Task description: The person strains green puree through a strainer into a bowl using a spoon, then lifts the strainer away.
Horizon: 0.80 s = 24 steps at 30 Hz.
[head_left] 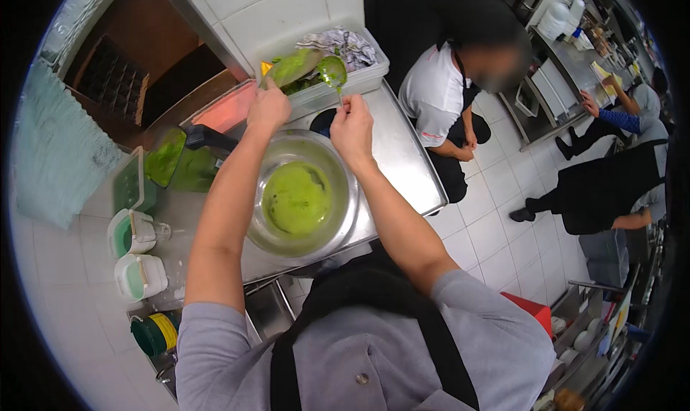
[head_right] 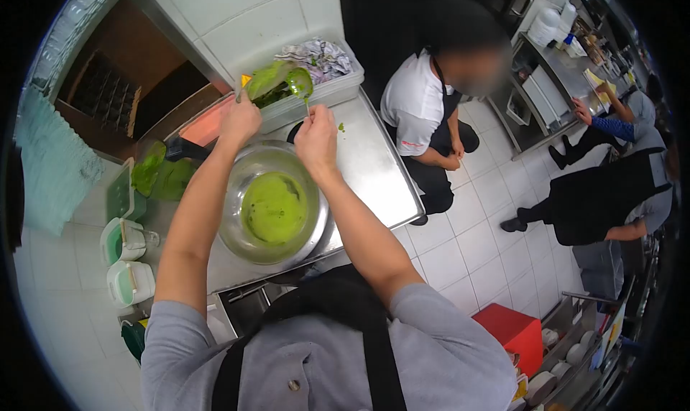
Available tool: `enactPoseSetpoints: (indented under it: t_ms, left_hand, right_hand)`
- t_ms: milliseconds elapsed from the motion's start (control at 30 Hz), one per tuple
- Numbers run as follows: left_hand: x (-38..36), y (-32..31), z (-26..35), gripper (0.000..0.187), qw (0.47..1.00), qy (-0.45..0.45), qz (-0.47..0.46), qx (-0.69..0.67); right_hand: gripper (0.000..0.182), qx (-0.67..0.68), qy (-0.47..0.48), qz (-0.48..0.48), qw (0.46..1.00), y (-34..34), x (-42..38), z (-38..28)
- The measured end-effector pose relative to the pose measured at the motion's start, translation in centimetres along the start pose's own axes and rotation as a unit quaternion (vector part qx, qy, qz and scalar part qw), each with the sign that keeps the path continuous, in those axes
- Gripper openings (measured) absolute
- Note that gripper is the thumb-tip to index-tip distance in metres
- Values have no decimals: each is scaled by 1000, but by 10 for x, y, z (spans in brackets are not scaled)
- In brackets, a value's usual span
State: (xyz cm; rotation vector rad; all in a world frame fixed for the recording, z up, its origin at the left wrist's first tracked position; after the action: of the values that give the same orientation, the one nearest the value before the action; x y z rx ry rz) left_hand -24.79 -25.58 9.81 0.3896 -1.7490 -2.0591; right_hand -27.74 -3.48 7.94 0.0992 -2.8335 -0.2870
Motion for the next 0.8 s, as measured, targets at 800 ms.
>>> enactPoseSetpoints:
  t_ms: [800]
  left_hand:
    - [-31, -54, -5, 76, 999, -19, -15, 35]
  right_hand:
    - [10, -30, 57, 4, 998, -40, 40, -6]
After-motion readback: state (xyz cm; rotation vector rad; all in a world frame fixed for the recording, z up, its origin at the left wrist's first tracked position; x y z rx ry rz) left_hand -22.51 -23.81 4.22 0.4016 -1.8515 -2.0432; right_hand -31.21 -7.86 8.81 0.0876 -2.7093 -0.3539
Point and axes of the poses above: each hand's wrist, its own x-axis towards the middle knuckle, its own y-axis out of the back of the hand, z = x × y, the point moved 5 cm from there along x, towards the middle knuckle, and after that the axes turned 8 degrees about -y, right-handed, at the moved point
